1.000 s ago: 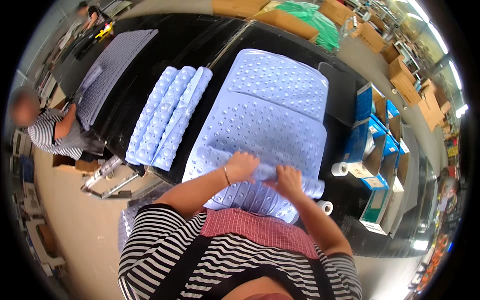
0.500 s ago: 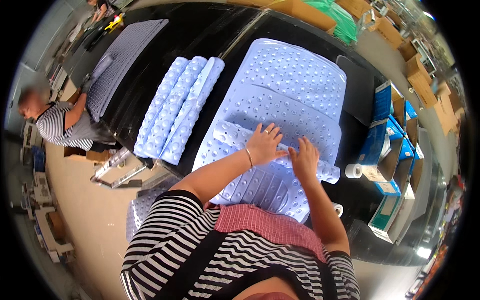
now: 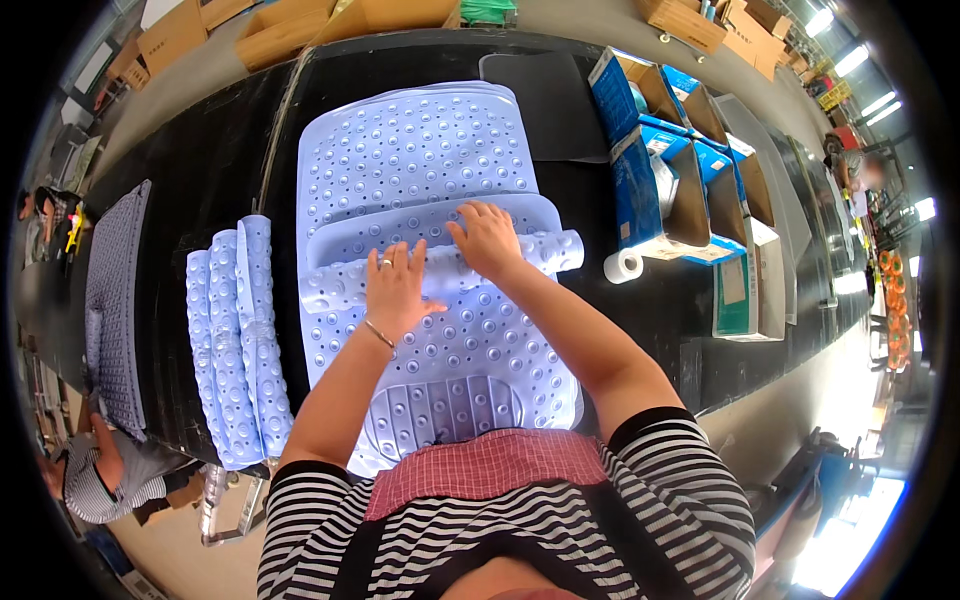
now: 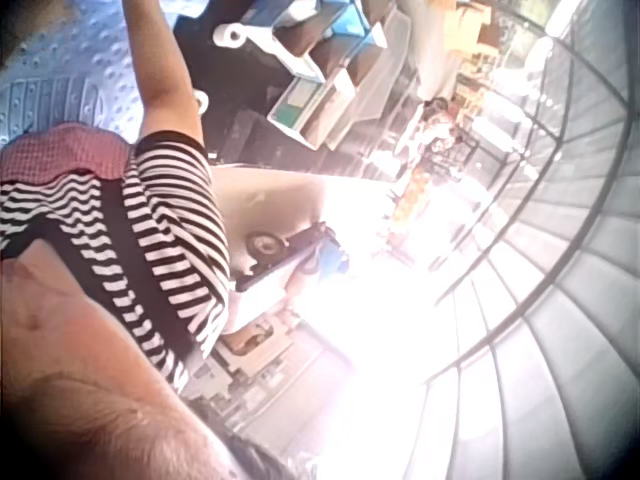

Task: The person rolls up textured blue pads by hand on a workbench, stacking the finished rolls to the side.

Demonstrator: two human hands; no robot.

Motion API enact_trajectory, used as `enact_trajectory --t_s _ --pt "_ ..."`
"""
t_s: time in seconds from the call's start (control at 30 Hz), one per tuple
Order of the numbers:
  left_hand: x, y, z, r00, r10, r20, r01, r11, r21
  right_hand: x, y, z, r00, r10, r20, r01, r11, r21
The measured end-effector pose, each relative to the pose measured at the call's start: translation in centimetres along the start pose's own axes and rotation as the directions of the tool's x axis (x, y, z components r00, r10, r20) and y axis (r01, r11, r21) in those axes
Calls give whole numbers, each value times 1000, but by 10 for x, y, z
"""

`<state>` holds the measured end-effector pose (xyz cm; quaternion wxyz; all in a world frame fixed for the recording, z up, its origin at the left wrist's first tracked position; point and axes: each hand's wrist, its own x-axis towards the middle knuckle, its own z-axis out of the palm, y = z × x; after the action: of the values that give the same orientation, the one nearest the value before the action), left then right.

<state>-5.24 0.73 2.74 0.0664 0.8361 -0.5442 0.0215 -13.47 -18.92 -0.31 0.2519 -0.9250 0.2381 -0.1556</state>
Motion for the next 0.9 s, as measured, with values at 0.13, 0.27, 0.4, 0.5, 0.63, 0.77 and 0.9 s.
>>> enact_trajectory --t_s 0.13,0.27,0.4,0.5,0.63,0.77,0.9 --pt "29 -34 10 985 -8 174 12 1000 -21 -41 -15 -20 974 -138 179 191 926 -326" --pt "58 -34 5 973 22 230 -15 999 -31 -14 4 -23 961 -90 261 180 921 -346" --pt "64 -42 -5 954 57 294 -27 994 -105 0 -2 -38 927 -89 365 215 923 -320" --pt "-12 -13 -18 959 51 277 1 983 -185 -60 -21 -50 880 -189 435 335 897 -288" --pt "-146 64 -30 909 62 411 35 974 -224 -212 -45 -60 836 -177 520 297 942 -158" --pt "-170 81 -23 988 44 150 -14 981 -194 -229 -13 -81 944 -238 230 118 891 439" --pt "-179 66 -32 979 22 202 24 975 -220 -221 59 -157 994 101 34 -101 995 -2"
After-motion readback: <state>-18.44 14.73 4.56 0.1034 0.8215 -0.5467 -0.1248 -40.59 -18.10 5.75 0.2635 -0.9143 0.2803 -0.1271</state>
